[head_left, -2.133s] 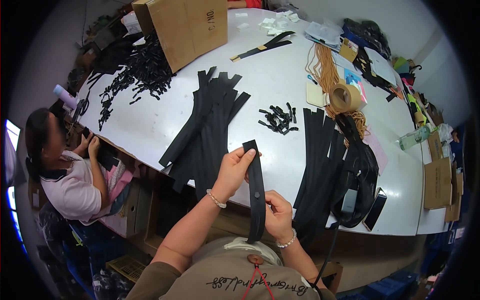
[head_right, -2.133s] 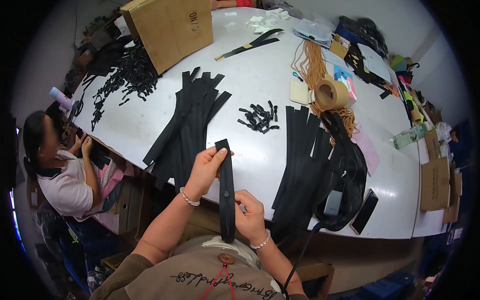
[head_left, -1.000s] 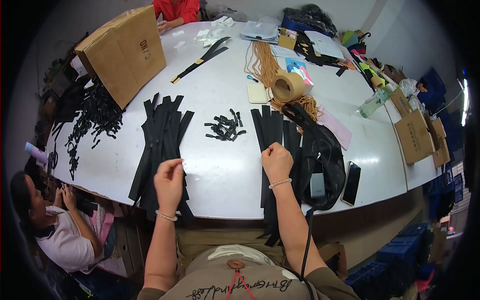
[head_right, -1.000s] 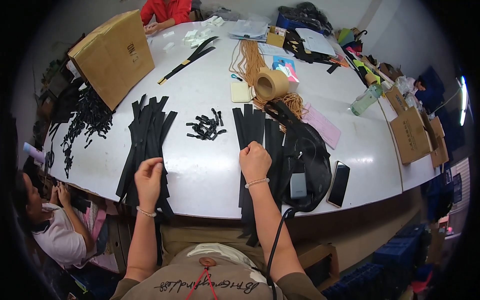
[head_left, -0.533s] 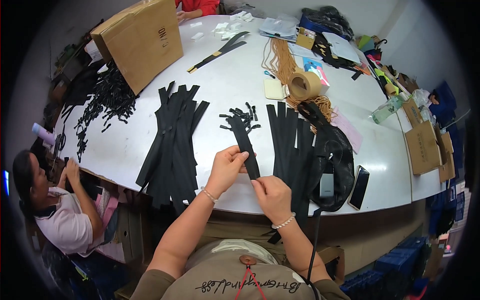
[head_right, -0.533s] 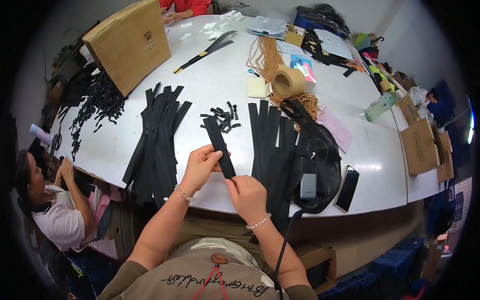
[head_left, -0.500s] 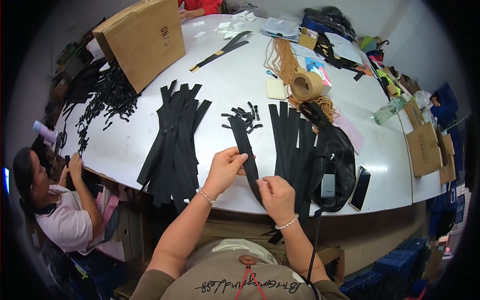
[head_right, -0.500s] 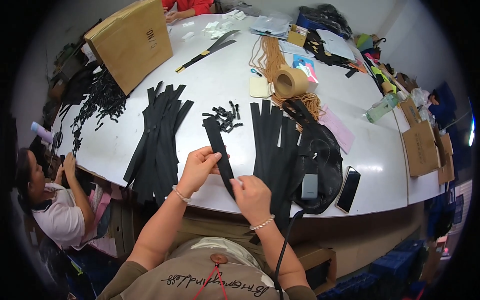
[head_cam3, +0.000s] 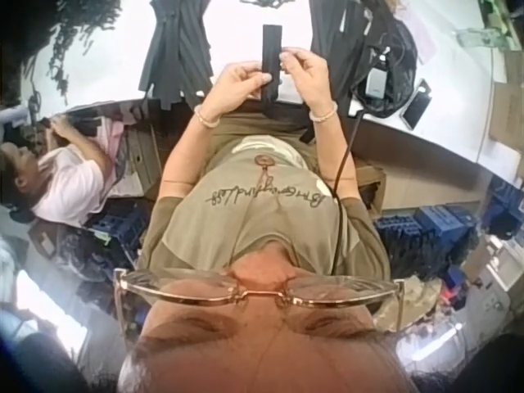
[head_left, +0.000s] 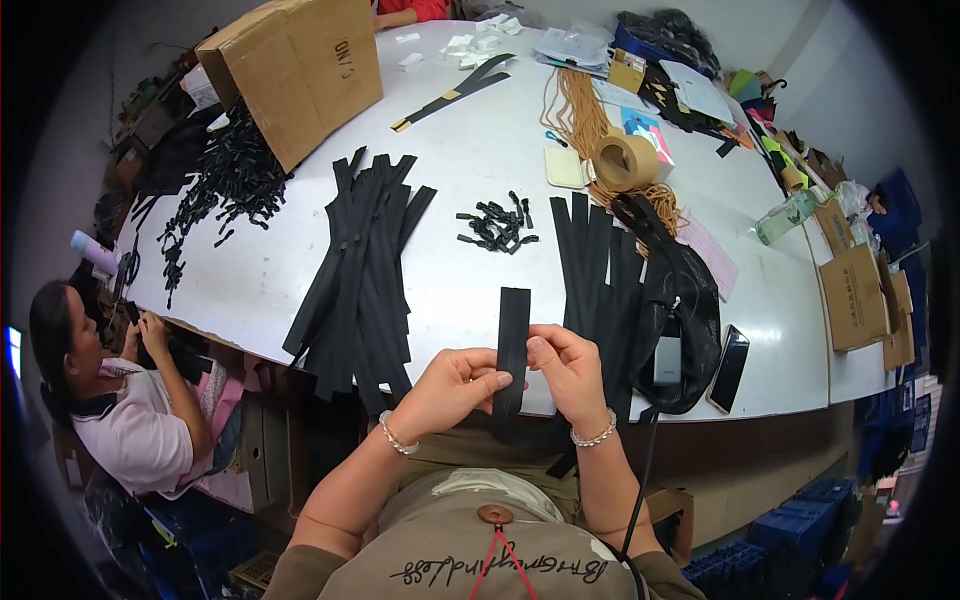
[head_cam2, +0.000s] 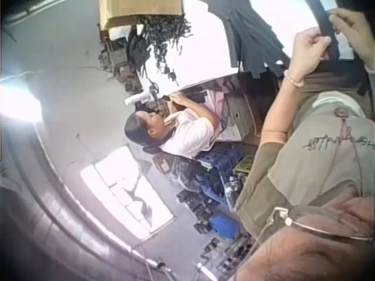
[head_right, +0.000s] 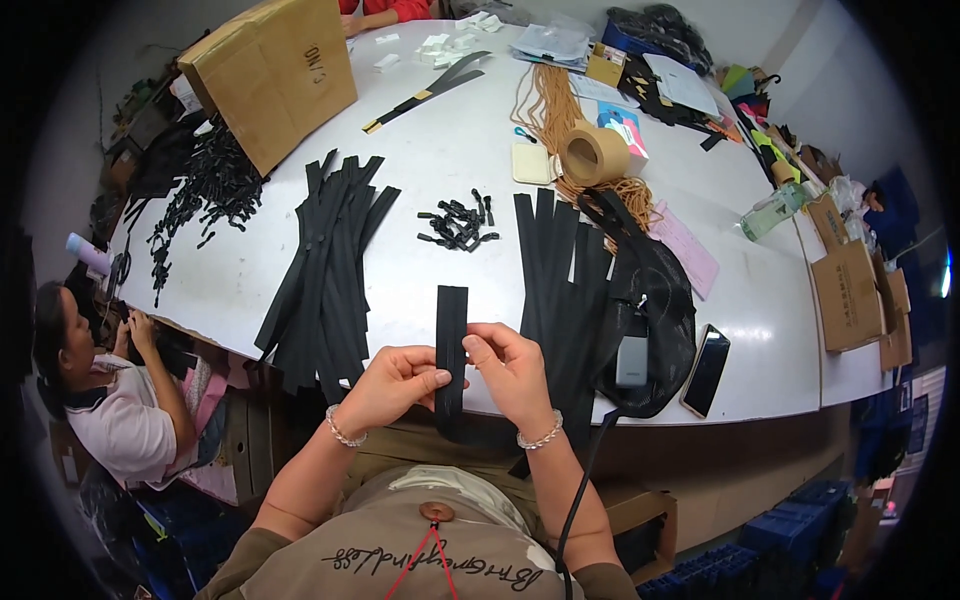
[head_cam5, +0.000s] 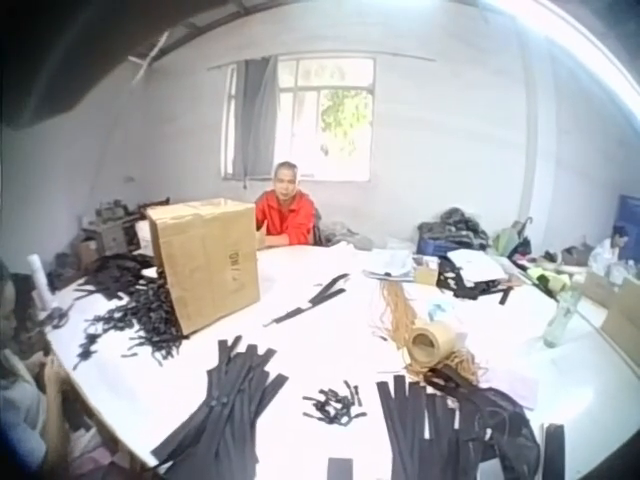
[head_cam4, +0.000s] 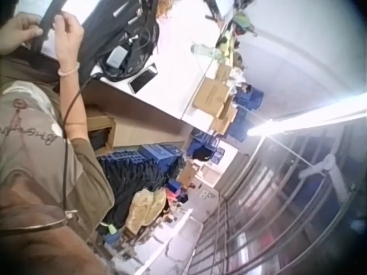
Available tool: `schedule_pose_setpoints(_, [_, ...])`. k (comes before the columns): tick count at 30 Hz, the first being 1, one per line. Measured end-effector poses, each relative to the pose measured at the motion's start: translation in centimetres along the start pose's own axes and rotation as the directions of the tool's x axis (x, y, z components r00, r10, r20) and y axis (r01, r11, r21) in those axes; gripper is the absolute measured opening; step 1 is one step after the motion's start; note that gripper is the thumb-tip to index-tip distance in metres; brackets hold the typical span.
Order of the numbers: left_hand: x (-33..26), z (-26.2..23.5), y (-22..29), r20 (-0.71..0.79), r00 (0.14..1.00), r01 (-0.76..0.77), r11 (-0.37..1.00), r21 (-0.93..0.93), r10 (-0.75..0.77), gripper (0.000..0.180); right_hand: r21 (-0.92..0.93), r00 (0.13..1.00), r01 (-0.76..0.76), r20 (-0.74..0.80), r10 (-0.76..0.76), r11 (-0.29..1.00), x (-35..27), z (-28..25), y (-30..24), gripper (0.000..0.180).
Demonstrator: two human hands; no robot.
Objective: The recorder is attaching sliders to zipper tape segments at a manufacturing workbench.
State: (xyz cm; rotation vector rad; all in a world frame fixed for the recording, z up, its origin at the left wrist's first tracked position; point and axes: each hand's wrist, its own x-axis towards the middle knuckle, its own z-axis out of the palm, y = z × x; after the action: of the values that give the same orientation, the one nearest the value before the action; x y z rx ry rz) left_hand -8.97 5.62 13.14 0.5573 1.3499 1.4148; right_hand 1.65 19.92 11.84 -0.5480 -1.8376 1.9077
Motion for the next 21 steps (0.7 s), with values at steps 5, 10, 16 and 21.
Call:
schedule_pose_setpoints(5, [-0.2, 0.2, -0.3, 0.013, 1.000, -0.017, 1.000, -0.018, 0.018, 0.019, -0.010, 0.997, -0.017, 0.069, 0.018, 1.000, -0.3, 0.3, -0.2, 0.014])
schedule_pose_setpoints(10, [-0.1, -0.1, -1.0, 0.024, 0.999, -0.037, 0.999, -0.001, 0.037, 0.019, -0.027, 0.997, -0.040, 0.071, 0.042, 0.999, -0.6, 0.6, -0.8, 0.013])
schedule_pose_setpoints(16, [-1.9, -0.8, 2.3, 0.026, 1.000, 0.022, 0.952, -0.305, -0.015, 0.026, 0.127, 0.998, -0.018, 0.054, 0.012, 0.992, 0.1, 0.9, 0.0, 0.021])
schedule_pose_setpoints(21, [-4.3, -3.3, 5.6, -0.146, 0.974, -0.214, 0.913, -0.346, 0.173, 0.024, -0.355, 1.000, 0.012, -0.011, -0.016, 0.935, -0.2, -0.8, 3.7, 0.024])
